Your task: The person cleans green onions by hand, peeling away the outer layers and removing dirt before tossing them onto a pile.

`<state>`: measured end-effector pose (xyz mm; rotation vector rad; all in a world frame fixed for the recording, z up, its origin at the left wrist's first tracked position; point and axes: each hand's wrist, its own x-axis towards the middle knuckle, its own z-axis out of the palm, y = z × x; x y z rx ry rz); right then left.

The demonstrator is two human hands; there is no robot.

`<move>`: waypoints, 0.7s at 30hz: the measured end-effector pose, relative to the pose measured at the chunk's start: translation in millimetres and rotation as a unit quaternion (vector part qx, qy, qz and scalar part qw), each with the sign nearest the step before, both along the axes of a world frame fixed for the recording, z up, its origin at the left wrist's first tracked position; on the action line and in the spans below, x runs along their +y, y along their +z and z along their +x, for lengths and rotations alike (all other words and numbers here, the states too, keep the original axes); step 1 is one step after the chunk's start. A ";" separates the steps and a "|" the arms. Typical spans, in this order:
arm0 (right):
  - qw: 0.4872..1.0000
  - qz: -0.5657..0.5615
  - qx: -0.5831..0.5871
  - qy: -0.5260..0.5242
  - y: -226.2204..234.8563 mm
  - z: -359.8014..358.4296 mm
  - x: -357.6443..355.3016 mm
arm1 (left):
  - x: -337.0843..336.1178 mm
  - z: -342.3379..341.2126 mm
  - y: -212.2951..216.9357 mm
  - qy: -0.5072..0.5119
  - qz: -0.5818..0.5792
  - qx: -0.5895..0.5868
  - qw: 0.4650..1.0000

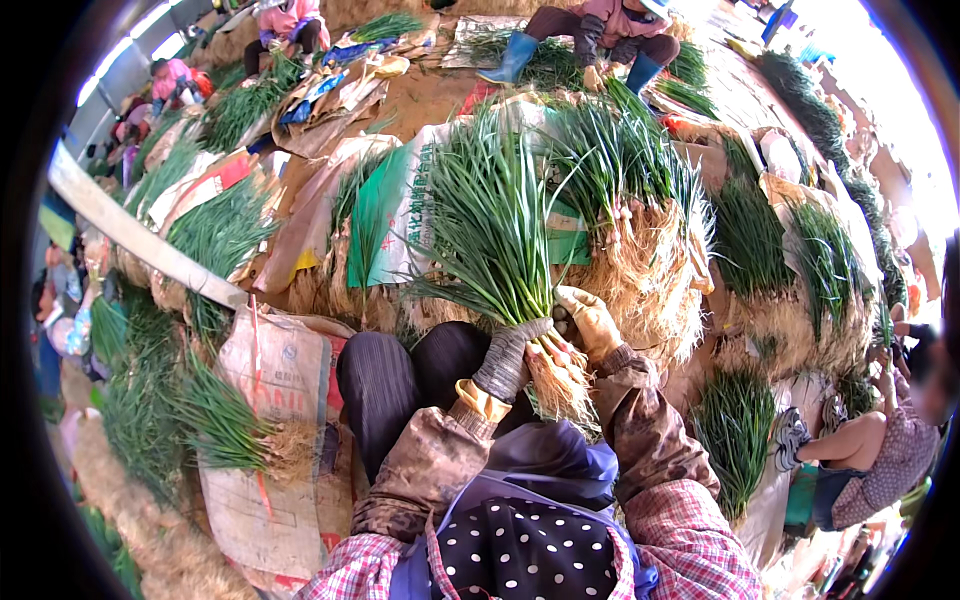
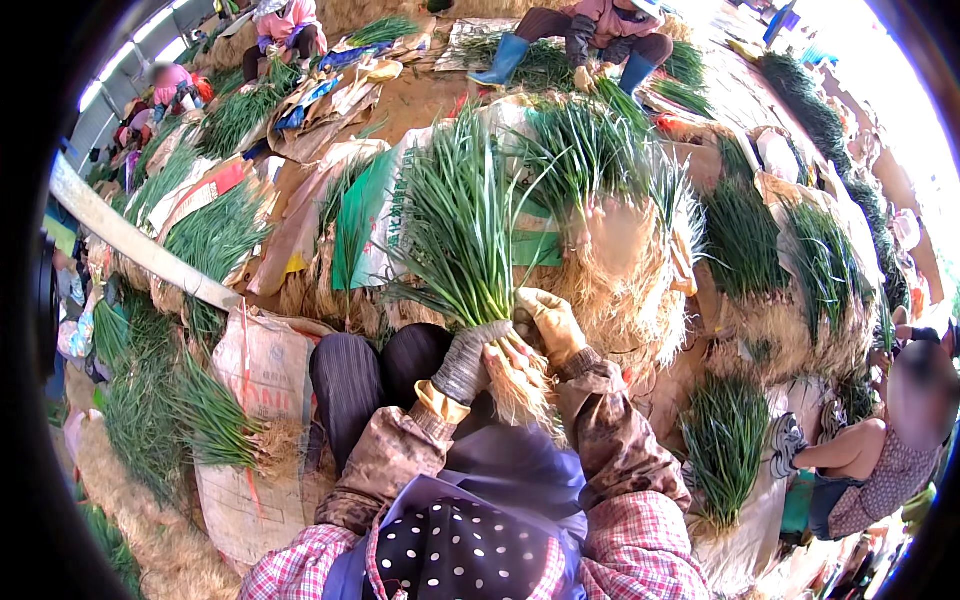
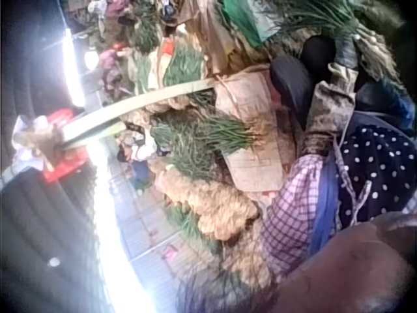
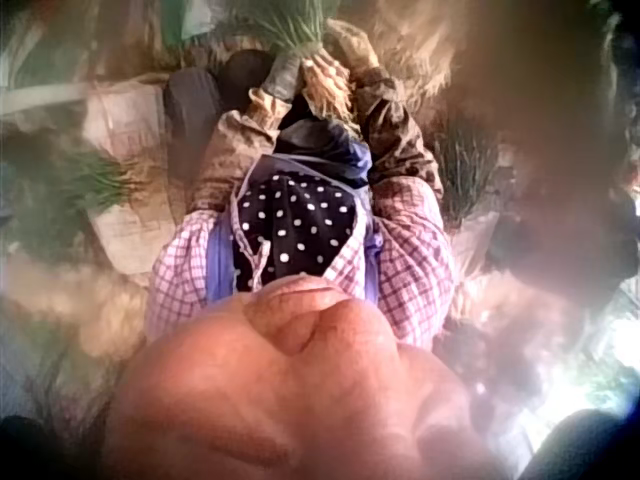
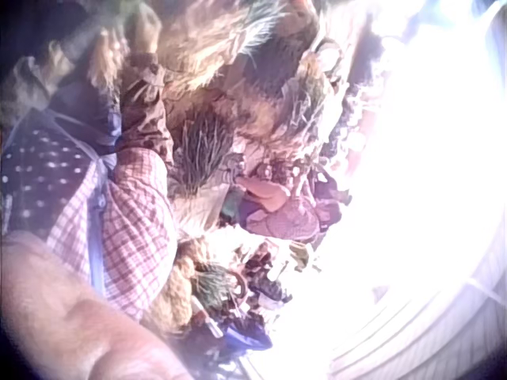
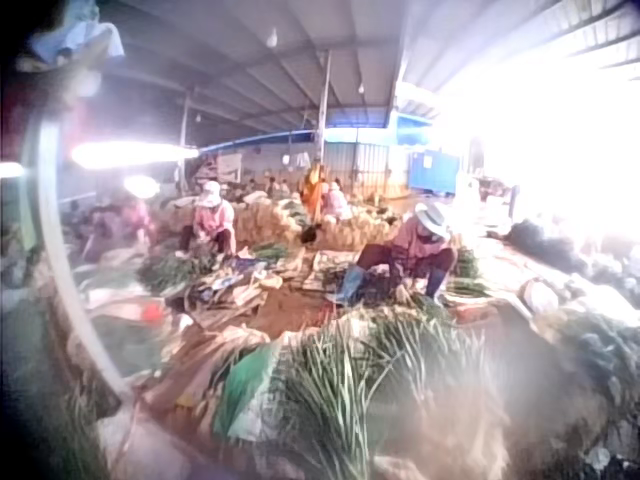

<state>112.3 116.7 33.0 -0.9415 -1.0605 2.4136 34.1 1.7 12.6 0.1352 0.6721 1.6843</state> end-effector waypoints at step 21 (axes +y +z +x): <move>0.659 0.672 -0.333 -0.064 -17.9 -2.4 114.3 | -0.2 -7.0 -6.6 -0.020 0.003 0.030 0.999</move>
